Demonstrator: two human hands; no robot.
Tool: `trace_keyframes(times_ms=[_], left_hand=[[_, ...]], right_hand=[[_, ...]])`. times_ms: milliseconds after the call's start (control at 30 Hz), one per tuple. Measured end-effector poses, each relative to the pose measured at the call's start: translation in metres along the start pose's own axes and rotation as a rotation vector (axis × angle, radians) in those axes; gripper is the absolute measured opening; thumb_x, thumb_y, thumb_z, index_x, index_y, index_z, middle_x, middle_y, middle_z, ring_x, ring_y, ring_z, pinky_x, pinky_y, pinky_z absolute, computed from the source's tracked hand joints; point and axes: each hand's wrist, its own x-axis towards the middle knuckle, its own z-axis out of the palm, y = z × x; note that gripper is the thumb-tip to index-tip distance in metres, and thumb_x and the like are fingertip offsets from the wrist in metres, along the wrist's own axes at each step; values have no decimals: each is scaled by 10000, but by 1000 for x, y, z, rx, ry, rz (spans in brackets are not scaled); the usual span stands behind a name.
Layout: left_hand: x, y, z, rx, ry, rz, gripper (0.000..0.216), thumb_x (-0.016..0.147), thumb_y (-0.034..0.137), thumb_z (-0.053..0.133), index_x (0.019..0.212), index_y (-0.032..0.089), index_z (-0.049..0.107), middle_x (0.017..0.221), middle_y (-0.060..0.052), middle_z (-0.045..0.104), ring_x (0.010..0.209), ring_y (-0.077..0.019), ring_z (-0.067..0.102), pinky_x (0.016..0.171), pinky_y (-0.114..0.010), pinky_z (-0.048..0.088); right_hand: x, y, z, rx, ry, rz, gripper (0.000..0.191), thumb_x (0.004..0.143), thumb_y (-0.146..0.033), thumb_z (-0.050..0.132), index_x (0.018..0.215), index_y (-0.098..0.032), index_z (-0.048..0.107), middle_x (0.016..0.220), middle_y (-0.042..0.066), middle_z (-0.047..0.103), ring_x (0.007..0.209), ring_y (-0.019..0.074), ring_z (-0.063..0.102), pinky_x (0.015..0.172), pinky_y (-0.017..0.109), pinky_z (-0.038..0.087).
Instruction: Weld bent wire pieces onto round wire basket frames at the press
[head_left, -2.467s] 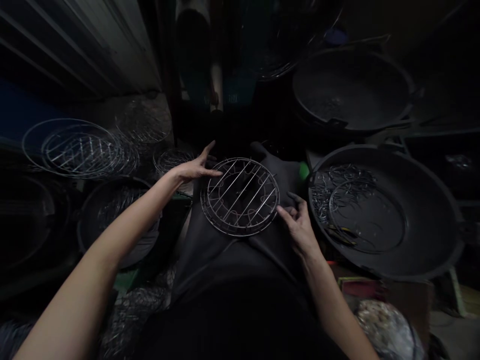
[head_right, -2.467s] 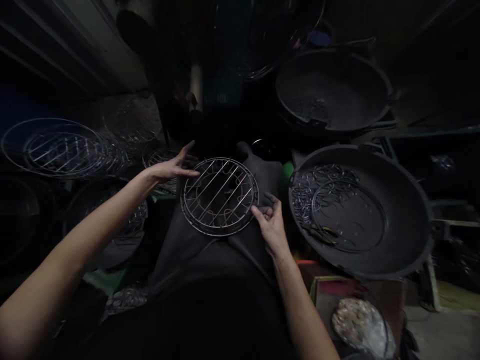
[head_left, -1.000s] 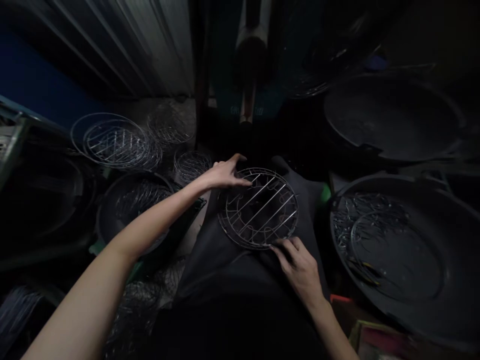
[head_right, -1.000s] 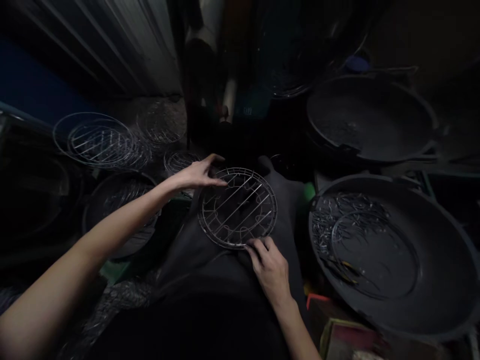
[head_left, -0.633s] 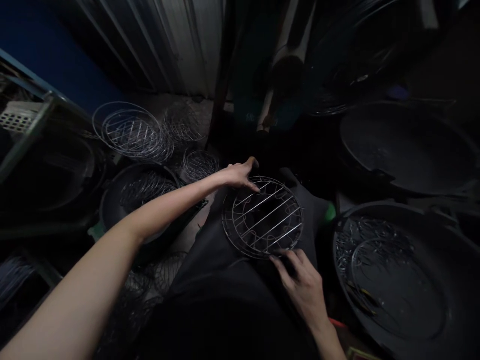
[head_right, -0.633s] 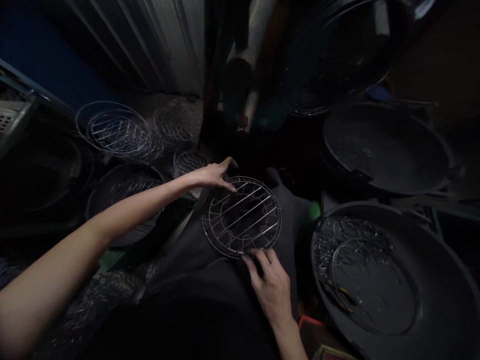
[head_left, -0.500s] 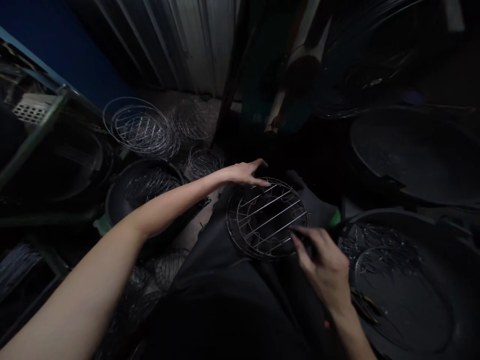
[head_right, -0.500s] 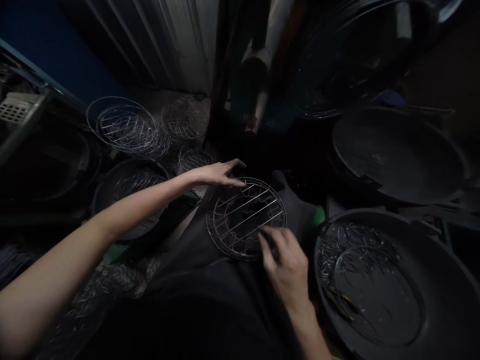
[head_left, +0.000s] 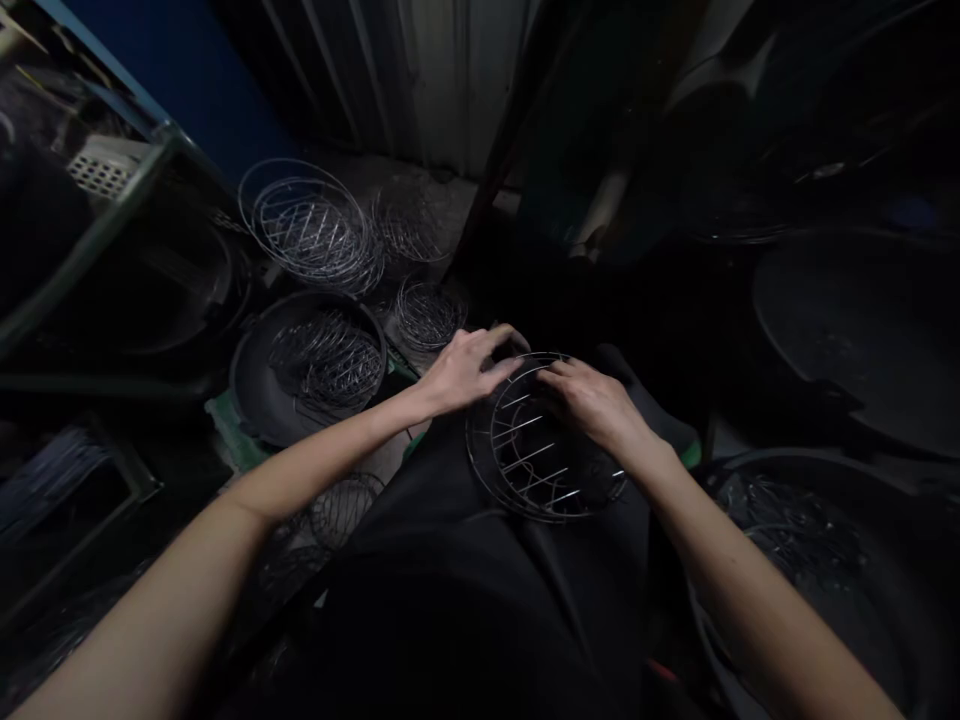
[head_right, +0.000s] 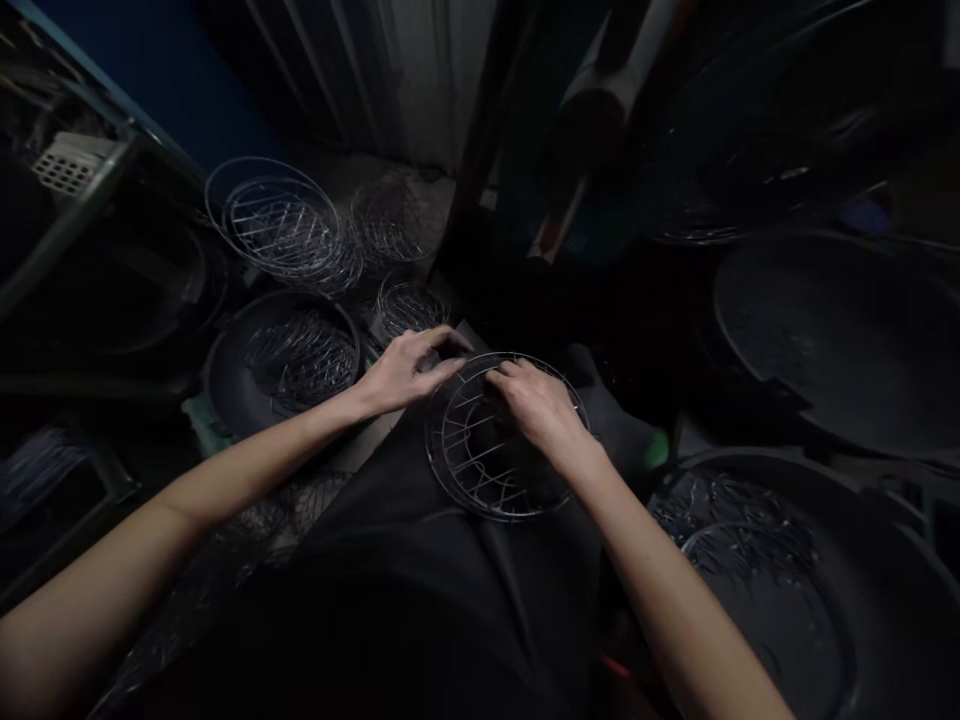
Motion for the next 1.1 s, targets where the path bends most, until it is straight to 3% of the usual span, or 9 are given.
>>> trace_keyframes(times_ms=[133,267,400,600,767,1000,1100], left_hand=[[-16,0,-2,140,107,-20,200,856,237,532,1048,202,572,1030,-1,658,928,-156,579,864,-319,403],[-30,-1,-5,195,200,-69,158,855,267,548,995,201,585,990,-9,658,937,-163,568,864,-329,393],[-49,-8,1,174,242,-132,135,855,290,552,932,190,599,942,-12,663,900,-159,579,846,-324,397],[-68,-25,25,106,56,-112,140,859,272,555,956,199,623,942,-15,667,903,-152,591,839,-297,410],[-58,-38,36,122,-15,0,237,879,242,519,1099,182,582,1070,-69,635,1019,-173,572,898,-321,408],[-48,-60,43,229,-162,121,258,904,147,395,1050,192,604,1000,-57,648,940,-149,589,860,-269,422],[-47,-65,48,278,-161,130,302,908,122,354,1077,183,596,1021,-64,645,949,-151,589,851,-265,433]], right_hand=[[1,1,0,-41,26,-36,151,876,-217,528,992,-191,621,859,51,599,846,199,535,581,265,351],[-1,-3,-4,-44,28,-7,151,869,-313,564,950,-201,626,850,48,594,834,200,538,561,262,341],[-4,-7,-7,-85,32,-24,122,854,-280,580,933,-198,624,846,51,596,829,198,537,532,262,322],[-6,-5,2,-135,96,-35,98,842,-273,581,898,-201,618,808,42,583,799,195,525,526,273,324],[-6,-10,2,-137,118,-54,94,843,-237,561,917,-211,613,815,46,584,803,202,509,522,271,312],[-6,-15,3,-131,107,-69,93,839,-196,557,907,-196,621,795,47,582,784,200,497,540,264,321],[-9,-11,2,-88,182,-98,98,867,-228,523,866,-197,616,771,48,570,768,196,489,544,263,321]])
